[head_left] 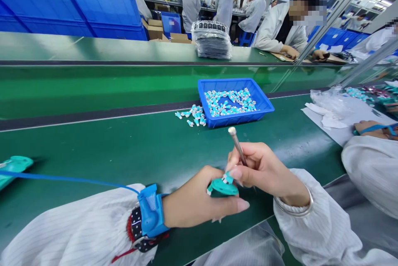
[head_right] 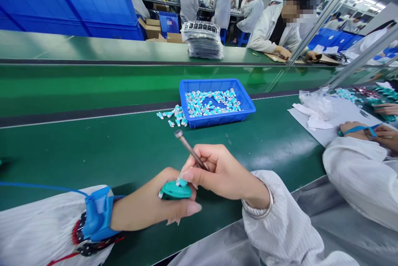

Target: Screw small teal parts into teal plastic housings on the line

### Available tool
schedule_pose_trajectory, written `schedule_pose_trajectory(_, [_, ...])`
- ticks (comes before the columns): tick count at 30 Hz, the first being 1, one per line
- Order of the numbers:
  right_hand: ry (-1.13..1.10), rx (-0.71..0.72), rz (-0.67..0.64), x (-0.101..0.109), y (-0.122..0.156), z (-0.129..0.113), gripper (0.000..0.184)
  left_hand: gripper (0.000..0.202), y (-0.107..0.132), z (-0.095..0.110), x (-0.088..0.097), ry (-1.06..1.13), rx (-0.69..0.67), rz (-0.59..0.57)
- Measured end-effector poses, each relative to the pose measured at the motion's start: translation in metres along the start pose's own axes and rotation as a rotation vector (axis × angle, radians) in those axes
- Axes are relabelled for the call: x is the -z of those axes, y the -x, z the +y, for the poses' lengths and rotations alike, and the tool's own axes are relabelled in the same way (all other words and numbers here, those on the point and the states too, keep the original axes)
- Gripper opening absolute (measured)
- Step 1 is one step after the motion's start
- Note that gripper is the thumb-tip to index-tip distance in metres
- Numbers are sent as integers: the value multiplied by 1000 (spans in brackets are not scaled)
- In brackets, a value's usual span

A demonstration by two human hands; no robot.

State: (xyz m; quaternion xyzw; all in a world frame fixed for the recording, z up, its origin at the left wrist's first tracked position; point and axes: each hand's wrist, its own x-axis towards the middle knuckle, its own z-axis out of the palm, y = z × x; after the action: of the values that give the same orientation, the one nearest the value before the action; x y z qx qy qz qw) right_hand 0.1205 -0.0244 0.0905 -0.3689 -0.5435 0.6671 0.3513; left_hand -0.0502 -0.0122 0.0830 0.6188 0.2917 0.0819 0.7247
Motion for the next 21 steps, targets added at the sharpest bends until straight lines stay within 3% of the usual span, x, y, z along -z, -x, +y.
schedule_pose_trajectory(8, [66, -19, -68, -3, 7, -3, 15, 26, 5, 3, 1, -120, 84, -44])
schedule_pose_trajectory(13, [168, -112, -55, -6, 12, 1, 20, 23, 5, 0, 1, -110, 184, -112])
schedule_pose_trajectory(21, [-33, -152, 53, -9, 8, 26, 29, 28, -8, -18, -12, 73, 190, -89])
